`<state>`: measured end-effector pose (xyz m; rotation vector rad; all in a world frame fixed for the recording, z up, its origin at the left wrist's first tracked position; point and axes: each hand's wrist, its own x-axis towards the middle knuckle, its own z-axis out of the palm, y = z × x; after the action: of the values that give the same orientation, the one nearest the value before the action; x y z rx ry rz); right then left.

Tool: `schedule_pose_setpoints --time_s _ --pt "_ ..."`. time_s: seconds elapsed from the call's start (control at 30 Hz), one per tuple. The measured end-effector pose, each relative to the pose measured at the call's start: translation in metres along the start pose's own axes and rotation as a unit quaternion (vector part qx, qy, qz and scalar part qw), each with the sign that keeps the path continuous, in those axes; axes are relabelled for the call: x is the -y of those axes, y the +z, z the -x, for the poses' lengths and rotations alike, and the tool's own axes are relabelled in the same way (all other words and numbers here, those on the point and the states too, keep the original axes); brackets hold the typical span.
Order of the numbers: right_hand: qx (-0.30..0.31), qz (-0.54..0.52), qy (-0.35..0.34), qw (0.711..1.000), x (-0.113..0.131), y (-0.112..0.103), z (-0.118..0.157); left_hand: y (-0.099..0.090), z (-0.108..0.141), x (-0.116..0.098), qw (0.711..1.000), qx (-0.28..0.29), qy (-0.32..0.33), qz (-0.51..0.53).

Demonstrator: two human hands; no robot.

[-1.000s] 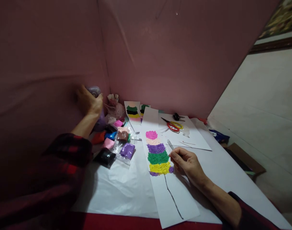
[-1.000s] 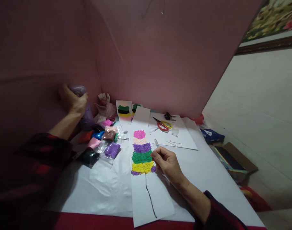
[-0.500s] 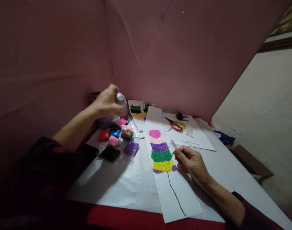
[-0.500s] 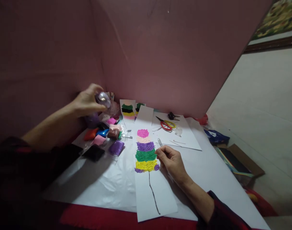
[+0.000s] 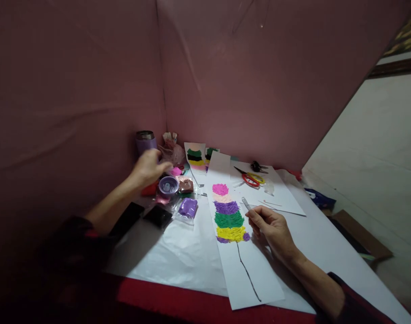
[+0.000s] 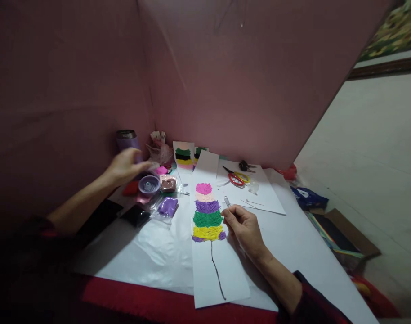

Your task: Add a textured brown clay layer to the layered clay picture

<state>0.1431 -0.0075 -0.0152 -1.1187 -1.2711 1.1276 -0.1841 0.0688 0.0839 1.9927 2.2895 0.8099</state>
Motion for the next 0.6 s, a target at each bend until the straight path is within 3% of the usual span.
schedule_pose_setpoints --time_s 0.07,0.1,0.27,0.4,0.6 --pt "0.002 0.004 -0.001 1.0 0.0 0.0 0.0 0.0 -0.006 0.004 0.979 -0.164 -0.119 0.032" --pt "0.004 0.006 0.0 1.0 0.0 0.0 -0.001 0.002 -0.01 0.006 0.965 -0.205 -0.161 0.042" --pt "0.002 0.008 0.004 1.0 -0.001 -0.001 -0.001 0.021 -0.031 0.012 0.957 -0.176 -0.215 0.084" --pt "0.001 0.01 0.0 1.0 -0.003 -0.002 -0.002 0.03 -0.042 0.004 0.951 -0.187 -0.233 0.086" --pt "0.003 0.014 -0.01 1.0 -0.003 -0.002 -0.002 0.03 -0.041 0.0 0.958 -0.174 -0.202 0.109"
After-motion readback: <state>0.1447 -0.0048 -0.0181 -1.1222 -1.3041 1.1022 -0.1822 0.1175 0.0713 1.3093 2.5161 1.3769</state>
